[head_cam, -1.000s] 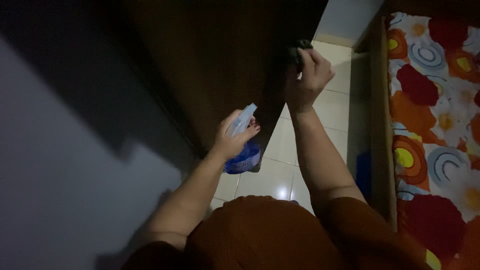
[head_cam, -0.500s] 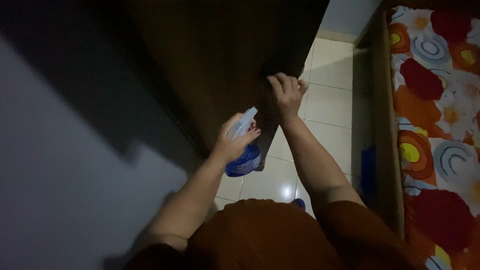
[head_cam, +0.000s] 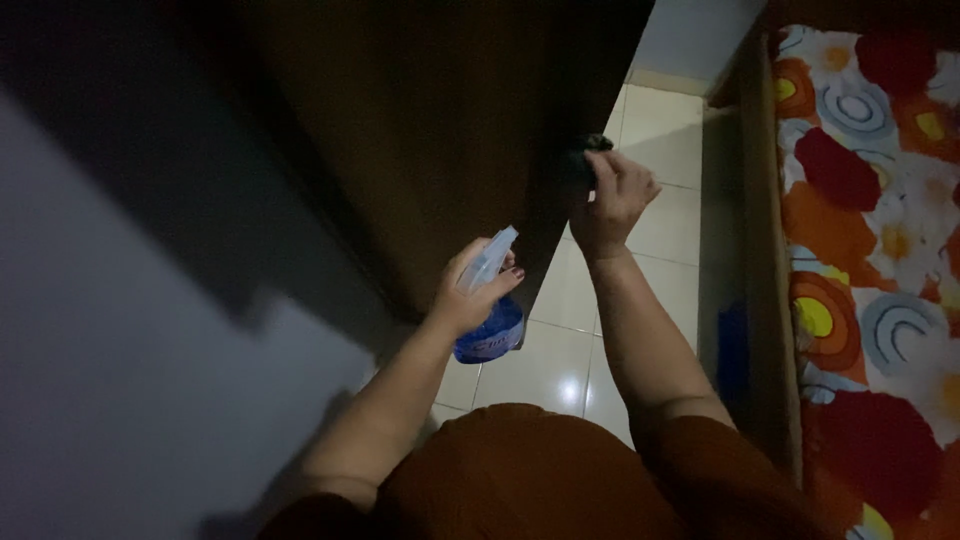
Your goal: Wiping down a wooden cabinet door and handle with cleaning spray and a cloth.
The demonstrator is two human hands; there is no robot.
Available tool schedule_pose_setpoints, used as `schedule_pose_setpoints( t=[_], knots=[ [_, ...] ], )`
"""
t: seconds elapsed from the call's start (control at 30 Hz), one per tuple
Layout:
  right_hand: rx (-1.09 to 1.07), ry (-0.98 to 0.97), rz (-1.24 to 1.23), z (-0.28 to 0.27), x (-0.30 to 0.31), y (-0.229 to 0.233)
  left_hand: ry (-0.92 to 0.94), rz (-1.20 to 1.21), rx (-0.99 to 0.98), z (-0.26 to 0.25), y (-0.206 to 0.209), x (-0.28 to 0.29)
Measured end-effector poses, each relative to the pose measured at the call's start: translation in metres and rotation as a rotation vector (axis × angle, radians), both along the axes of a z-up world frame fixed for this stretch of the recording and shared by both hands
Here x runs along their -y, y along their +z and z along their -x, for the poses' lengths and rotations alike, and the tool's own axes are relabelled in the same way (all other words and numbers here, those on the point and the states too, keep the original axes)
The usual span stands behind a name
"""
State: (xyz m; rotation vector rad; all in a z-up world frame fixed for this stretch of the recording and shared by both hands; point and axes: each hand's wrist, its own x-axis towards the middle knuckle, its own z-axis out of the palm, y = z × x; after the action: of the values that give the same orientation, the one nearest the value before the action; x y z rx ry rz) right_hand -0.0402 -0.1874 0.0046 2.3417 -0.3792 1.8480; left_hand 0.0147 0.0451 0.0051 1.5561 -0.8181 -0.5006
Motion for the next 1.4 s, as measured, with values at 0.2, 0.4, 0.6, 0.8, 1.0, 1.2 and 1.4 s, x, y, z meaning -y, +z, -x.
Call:
schedule_pose_setpoints(
  t=[0.2, 0.4, 0.6, 0.8, 1.0, 1.2, 1.4],
  knots=[
    [0.155, 0.107, 0.022, -0.017, 0.004, 0.061, 0.010, 0.079, 0.062, 0.002, -0.006, 0.014],
    [0.154, 0.253, 0.001, -0.039, -0.004, 0.068, 0.046, 0.085, -0.023, 0.000, 0.000, 0.023],
    [-0.049, 0.204, 0.082, -0.031, -0.014, 0.053, 0.050, 0.198, -0.069, 0.006, 0.003, 0.026],
    [-0.155, 0.298, 0.047, -0.008, -0.001, 0.003, 0.098, 0.172, -0.002, 0.016, 0.002, 0.028],
    [-0.028, 0.202, 0.052, -0.008, 0.020, 0.016, 0.059, 0.226, -0.079, 0.019, -0.018, 0.039],
    [0.187, 0.117, 0.270, -0.031, 0.038, 0.097, 0.061, 0.169, 0.018, 0.014, 0.005, 0.041],
    [0.179, 0.125, 0.196, -0.039, 0.009, 0.120, 0.020, 0.324, -0.034, 0.005, 0.022, 0.042]
  ],
)
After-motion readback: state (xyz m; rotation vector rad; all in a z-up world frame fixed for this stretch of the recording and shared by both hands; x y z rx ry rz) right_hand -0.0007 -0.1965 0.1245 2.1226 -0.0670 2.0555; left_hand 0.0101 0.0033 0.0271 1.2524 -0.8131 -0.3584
